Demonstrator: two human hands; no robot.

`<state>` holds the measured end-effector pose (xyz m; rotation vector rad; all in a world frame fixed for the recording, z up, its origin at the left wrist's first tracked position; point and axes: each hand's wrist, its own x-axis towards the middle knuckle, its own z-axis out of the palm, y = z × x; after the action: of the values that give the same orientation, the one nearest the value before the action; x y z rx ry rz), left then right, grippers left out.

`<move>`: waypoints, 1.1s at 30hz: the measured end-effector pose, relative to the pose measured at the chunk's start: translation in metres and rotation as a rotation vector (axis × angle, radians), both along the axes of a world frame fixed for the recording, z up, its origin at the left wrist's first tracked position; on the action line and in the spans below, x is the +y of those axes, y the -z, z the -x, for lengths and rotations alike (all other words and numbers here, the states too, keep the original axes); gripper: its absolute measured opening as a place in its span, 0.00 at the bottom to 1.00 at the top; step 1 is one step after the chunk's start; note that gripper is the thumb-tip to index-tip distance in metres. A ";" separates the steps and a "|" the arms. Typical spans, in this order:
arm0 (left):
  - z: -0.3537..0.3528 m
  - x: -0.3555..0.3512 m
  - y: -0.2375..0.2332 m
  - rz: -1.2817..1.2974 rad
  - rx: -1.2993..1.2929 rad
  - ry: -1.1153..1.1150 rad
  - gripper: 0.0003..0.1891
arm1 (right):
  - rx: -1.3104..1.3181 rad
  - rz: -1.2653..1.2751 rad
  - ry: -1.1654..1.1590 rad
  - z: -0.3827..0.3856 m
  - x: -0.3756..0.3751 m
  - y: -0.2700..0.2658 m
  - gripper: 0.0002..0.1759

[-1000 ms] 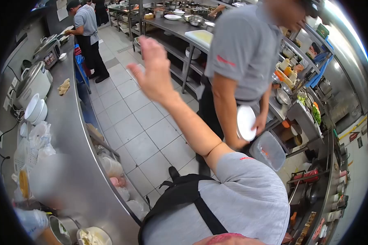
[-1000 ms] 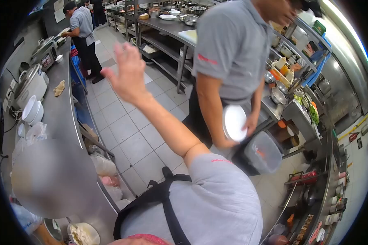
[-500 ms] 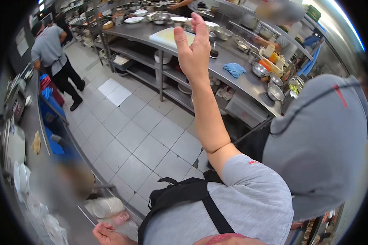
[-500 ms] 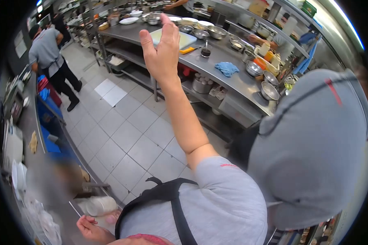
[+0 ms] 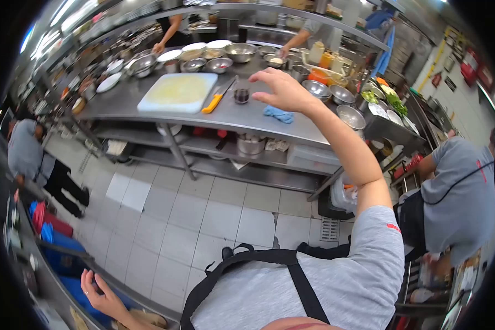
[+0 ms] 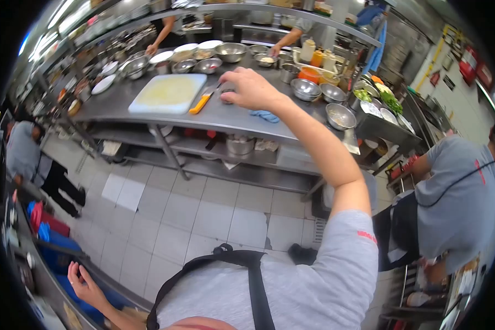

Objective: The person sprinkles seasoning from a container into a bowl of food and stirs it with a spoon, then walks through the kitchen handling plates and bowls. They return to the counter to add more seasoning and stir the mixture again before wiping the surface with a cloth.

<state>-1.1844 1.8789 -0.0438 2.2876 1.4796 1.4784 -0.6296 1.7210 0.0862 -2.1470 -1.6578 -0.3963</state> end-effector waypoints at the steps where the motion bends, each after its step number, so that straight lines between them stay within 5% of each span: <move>1: -0.025 0.027 -0.003 0.010 0.001 0.033 0.09 | 0.019 0.058 0.079 -0.024 -0.004 -0.004 0.22; 5: -0.159 0.111 -0.030 -0.079 0.090 0.387 0.12 | 0.054 0.055 0.300 -0.112 -0.038 -0.012 0.24; 10: -0.356 0.135 -0.093 -0.344 0.078 0.791 0.22 | -0.052 -0.088 0.677 -0.200 -0.098 -0.038 0.31; 15: -0.551 0.096 -0.149 -0.496 0.102 0.970 0.28 | -0.191 -0.219 0.856 -0.354 -0.137 -0.049 0.34; 21: -0.808 0.025 -0.207 -0.821 0.157 1.111 0.36 | -0.404 -0.773 0.812 -0.507 -0.127 -0.084 0.32; 26: -0.983 -0.025 -0.240 -0.786 0.106 1.255 0.35 | -0.299 -0.862 0.764 -0.571 -0.122 -0.128 0.47; 28: -1.025 -0.045 -0.259 -0.562 0.135 1.241 0.37 | -0.219 -0.817 0.773 -0.590 -0.128 -0.138 0.55; 33: -1.116 -0.059 -0.285 -0.042 -0.137 1.190 0.42 | -0.033 -0.740 0.607 -0.606 -0.143 -0.143 0.53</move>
<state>-0.0688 1.8202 0.2410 2.2453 -0.0790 1.1648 -0.0237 1.5780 0.2294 -1.9776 -0.6439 -1.0303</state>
